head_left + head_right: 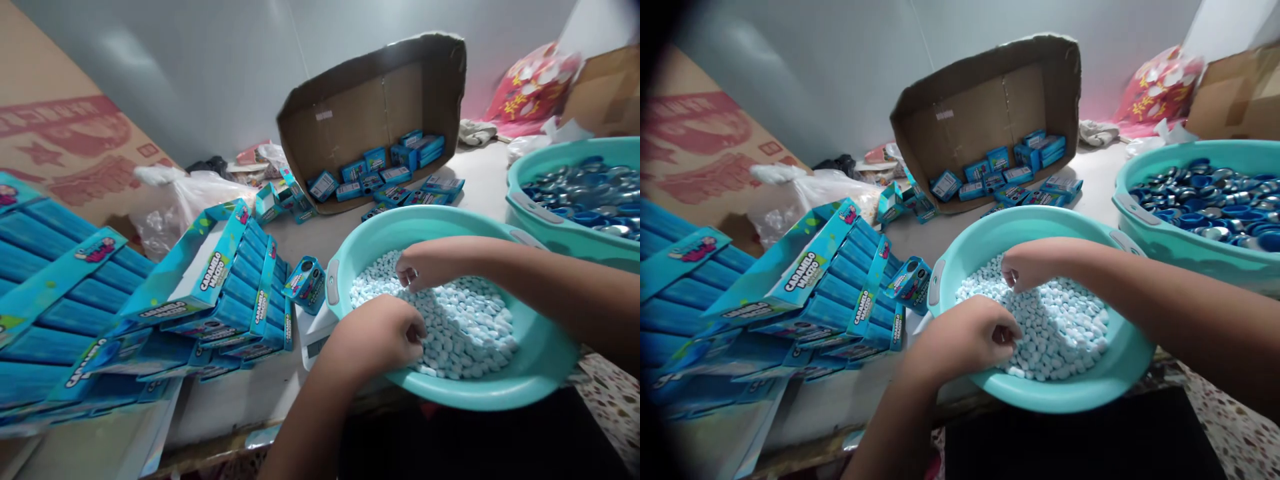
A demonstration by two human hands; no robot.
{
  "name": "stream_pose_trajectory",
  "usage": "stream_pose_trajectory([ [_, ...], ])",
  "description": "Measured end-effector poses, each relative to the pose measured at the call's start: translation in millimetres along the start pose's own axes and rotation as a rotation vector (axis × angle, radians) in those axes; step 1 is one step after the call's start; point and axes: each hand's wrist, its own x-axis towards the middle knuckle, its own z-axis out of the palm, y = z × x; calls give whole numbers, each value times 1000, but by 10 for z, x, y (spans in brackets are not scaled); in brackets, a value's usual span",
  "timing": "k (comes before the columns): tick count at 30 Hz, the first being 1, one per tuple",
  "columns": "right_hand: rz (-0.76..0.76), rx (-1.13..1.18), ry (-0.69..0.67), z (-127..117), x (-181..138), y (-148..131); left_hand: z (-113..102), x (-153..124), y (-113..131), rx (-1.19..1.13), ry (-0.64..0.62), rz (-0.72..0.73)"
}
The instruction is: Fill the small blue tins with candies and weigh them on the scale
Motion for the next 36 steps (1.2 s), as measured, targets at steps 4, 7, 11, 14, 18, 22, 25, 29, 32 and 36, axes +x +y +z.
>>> stream_pose_trajectory([
  [4,-22,13,15,13,10,41,22,-23,-37,39,119,118],
  [7,-29,11,22,10,8,48,-97,-173,-175,-98,313,157],
  [11,4,-3,16,-1,-10,10,-413,-502,-483,-202,757,-67],
  [14,8,-16,5,-11,-19,-23,-616,-646,-690,-225,955,-336],
  [18,0,-30,-17,-34,-29,-42,-703,-608,-803,-147,940,-491],
  [22,6,-21,-10,-54,-36,-36,-654,-546,-809,-89,960,-489],
  [25,10,-7,-3,-63,-26,-25,-619,-548,-799,-30,970,-483],
  [29,10,-7,-7,-59,-9,-15,-526,-474,-651,87,1136,-248],
  [32,16,-21,-23,-43,-16,-23,-352,-317,-422,105,1012,90],
  [36,29,-72,-76,-33,-37,-27,-75,-142,-114,149,444,202],
])
